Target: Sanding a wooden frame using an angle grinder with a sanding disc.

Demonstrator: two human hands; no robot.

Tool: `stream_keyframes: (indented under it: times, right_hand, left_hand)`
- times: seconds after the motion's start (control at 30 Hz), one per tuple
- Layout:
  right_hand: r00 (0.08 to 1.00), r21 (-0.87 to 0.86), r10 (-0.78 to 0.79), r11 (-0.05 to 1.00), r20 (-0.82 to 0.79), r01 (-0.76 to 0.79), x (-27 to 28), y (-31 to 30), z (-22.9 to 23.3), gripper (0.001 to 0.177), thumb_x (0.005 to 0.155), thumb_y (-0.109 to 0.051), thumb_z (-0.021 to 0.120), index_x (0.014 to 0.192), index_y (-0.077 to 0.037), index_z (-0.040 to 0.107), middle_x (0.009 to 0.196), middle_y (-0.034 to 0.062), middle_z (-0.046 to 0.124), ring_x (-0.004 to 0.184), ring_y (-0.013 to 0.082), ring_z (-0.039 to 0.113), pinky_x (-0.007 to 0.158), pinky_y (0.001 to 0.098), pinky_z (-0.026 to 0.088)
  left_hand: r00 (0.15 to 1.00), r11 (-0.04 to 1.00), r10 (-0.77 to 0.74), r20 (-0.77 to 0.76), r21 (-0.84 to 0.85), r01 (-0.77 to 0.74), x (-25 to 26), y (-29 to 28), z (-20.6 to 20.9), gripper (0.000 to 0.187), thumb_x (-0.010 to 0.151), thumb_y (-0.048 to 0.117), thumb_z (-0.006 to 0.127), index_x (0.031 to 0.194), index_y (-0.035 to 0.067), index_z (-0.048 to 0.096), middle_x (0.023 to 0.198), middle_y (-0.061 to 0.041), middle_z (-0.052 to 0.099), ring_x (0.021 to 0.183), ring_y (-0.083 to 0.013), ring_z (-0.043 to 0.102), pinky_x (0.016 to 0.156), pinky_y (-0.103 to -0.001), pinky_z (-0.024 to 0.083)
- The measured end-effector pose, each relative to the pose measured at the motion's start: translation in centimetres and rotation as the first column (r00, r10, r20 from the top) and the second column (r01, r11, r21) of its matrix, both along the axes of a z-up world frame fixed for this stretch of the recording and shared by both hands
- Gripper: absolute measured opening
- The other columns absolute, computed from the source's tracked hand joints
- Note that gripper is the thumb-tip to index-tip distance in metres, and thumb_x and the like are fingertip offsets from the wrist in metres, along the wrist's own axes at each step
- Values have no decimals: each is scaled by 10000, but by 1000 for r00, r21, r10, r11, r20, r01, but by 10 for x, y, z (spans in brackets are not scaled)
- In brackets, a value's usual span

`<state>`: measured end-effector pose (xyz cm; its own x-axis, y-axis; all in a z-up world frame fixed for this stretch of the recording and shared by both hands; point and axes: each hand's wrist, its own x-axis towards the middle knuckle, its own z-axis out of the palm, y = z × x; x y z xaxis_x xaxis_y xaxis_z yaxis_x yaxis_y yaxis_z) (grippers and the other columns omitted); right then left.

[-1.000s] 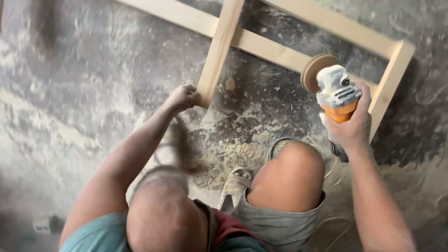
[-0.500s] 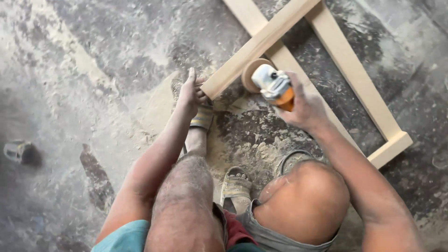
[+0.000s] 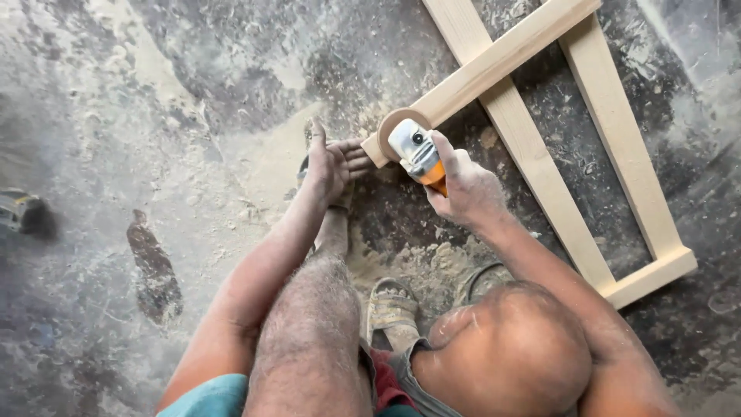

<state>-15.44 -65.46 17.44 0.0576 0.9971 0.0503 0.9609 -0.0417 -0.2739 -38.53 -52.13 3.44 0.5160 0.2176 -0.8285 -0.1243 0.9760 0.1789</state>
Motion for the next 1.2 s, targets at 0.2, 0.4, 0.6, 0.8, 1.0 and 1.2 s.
stream_keyframes:
  times: [0.2,0.4,0.6,0.8,1.0,1.2]
  right_hand:
    - [997,-142,52,989,60,-43,-10,-14,-3,1070,590,-279,794,1554,-200,338,796,70,508,520,315,645,485,464,570]
    - [992,-224,-105,971,-71,87,4,-7,-12,944,755,-182,776,1534,-165,244,810,129,557,534,353,655,524,469,584]
    - [1000,-133,-13,991,-8,11,-17,-5,-8,1036,620,-230,821,1519,-173,309,810,100,544,526,346,666,489,479,584]
    - [1000,-109,-17,994,-11,15,-24,-2,-10,1031,613,-247,820,1521,-168,338,826,85,531,544,323,676,483,458,601]
    - [1000,-158,2,987,-17,-5,-32,1,-18,1114,582,-258,830,1558,-206,294,830,86,520,558,352,675,479,520,590]
    - [1000,-137,-16,990,-3,15,-17,7,-17,1074,612,-261,839,1548,-176,318,858,100,527,579,363,683,506,518,589]
  left_hand:
    - [997,998,-57,45,-2,57,-1,-9,-20,1374,670,1011,106,1403,-67,540,1376,-338,583,1327,-536,512,1110,-687,323]
    - [997,998,-61,51,29,59,-1,-8,-20,1368,663,1010,93,1403,-45,552,1358,-301,614,1333,-505,530,1122,-667,313]
    - [994,997,-76,73,-2,76,-4,-7,-26,1416,630,1023,53,1426,-51,520,1391,-319,588,1350,-516,502,1122,-678,291]
    - [994,996,-84,74,-5,84,-8,-5,-19,1449,595,1033,58,1446,-57,494,1428,-325,554,1362,-514,490,1116,-686,290]
    - [992,997,-66,110,-19,68,-14,-2,-20,1440,576,1025,19,1456,-2,515,1415,-249,604,1353,-470,538,1125,-637,348]
    - [986,998,-59,153,10,58,-11,5,-3,1425,588,1019,20,1493,13,467,1458,-264,560,1389,-475,486,1130,-634,334]
